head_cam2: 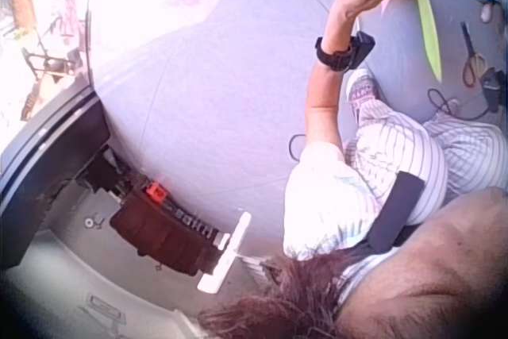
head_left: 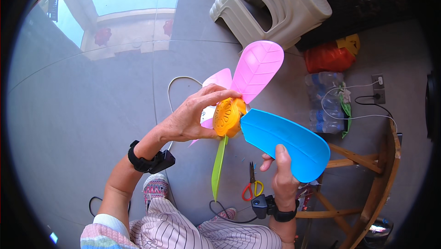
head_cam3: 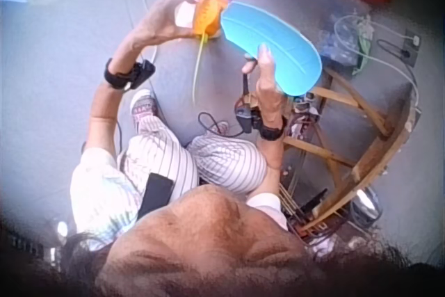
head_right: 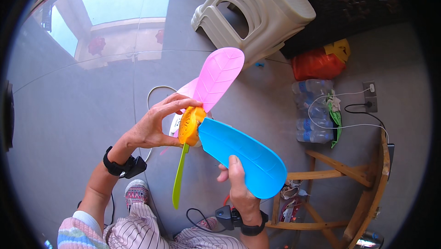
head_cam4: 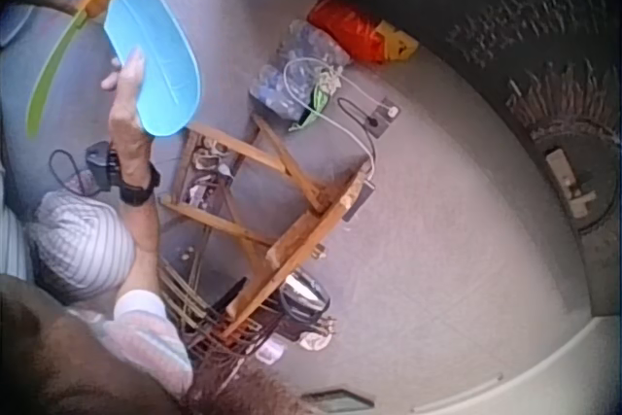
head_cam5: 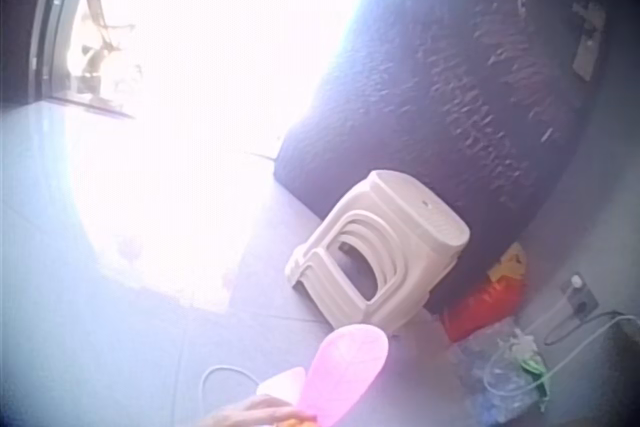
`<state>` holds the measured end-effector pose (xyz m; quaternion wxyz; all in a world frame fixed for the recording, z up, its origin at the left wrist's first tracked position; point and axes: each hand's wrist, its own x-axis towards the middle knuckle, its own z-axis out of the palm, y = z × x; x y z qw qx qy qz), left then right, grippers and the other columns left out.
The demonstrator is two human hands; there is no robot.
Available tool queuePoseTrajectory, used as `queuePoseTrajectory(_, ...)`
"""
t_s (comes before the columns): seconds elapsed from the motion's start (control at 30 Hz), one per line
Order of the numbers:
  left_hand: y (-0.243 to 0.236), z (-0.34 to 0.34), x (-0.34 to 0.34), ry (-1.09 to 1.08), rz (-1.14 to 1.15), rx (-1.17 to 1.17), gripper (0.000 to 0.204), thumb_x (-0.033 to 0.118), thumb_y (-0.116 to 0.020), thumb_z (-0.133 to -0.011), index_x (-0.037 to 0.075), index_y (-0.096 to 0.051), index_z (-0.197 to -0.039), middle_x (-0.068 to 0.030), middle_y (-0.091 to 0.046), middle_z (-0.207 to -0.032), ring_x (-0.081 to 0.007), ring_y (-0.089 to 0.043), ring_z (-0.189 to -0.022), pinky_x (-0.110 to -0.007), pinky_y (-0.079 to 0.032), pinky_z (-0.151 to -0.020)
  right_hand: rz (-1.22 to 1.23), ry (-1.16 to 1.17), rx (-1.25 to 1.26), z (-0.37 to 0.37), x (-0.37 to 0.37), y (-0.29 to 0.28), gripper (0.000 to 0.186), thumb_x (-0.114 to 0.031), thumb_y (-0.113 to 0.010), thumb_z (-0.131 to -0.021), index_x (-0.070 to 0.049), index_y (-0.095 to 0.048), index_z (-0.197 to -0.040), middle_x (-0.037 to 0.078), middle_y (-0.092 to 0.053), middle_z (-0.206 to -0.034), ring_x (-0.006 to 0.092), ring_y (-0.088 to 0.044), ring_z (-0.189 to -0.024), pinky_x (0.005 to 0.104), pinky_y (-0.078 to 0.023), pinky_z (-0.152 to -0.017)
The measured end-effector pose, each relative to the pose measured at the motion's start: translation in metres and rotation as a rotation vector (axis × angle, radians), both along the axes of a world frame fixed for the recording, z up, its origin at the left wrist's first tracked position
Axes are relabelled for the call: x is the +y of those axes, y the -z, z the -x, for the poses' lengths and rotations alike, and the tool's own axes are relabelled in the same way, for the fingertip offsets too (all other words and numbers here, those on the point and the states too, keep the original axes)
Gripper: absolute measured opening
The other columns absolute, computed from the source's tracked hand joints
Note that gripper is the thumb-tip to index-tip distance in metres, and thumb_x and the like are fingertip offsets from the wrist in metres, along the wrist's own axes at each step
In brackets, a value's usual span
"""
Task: The person trims the edge of a plastic fan blade with scissors and fits the blade back onto the motor hub of a colorful toy fan.
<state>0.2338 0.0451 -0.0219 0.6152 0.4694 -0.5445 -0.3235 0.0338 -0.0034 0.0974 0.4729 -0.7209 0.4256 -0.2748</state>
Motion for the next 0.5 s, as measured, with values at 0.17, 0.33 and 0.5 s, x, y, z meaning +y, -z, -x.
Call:
queuePoseTrajectory(0.17,-0.001,0.000,-0.002,-0.012,0.017,-0.035,0.076,0.027,-0.085,-0.056,0.015,-0.053,-0.124,-0.0091,-0.054,-0.118,-0.0280,-0.049,-0.111,-0.045,-0.039,-0.099,0.019,0.020,0.035,-0.010,0.004,-0.010,0.015,-0.014,-0.056,-0.086,-0.001,-0.062,-0.092,0.006,-0.062,-0.064,0.0135,-0.060,-0.054,0.0267,-0.048,-0.053)
queuePoseTrajectory(0.33,0.000,-0.001,-0.002,-0.021,-0.001,-0.031,0.077,0.028,-0.085,-0.055,0.016,-0.054,-0.124,-0.0089,-0.055,-0.116,-0.0278,-0.050,-0.110,-0.046,-0.040,-0.097,-0.103,0.132,0.092,-0.028,0.009,-0.021,0.017,-0.016,-0.057,-0.087,0.000,-0.062,-0.089,0.004,-0.058,-0.057,0.0122,-0.057,-0.050,0.0258,-0.048,-0.053)
queuePoseTrajectory(0.5,-0.002,-0.001,-0.001,-0.025,-0.008,-0.052,0.078,0.029,-0.086,-0.055,0.018,-0.053,-0.125,-0.0090,-0.056,-0.113,-0.0271,-0.051,-0.108,-0.046,-0.042,-0.095,-0.096,0.137,0.061,-0.027,0.013,-0.014,0.018,-0.019,-0.057,-0.087,-0.001,-0.062,-0.088,0.003,-0.057,-0.055,0.0118,-0.056,-0.050,0.0261,-0.048,-0.055)
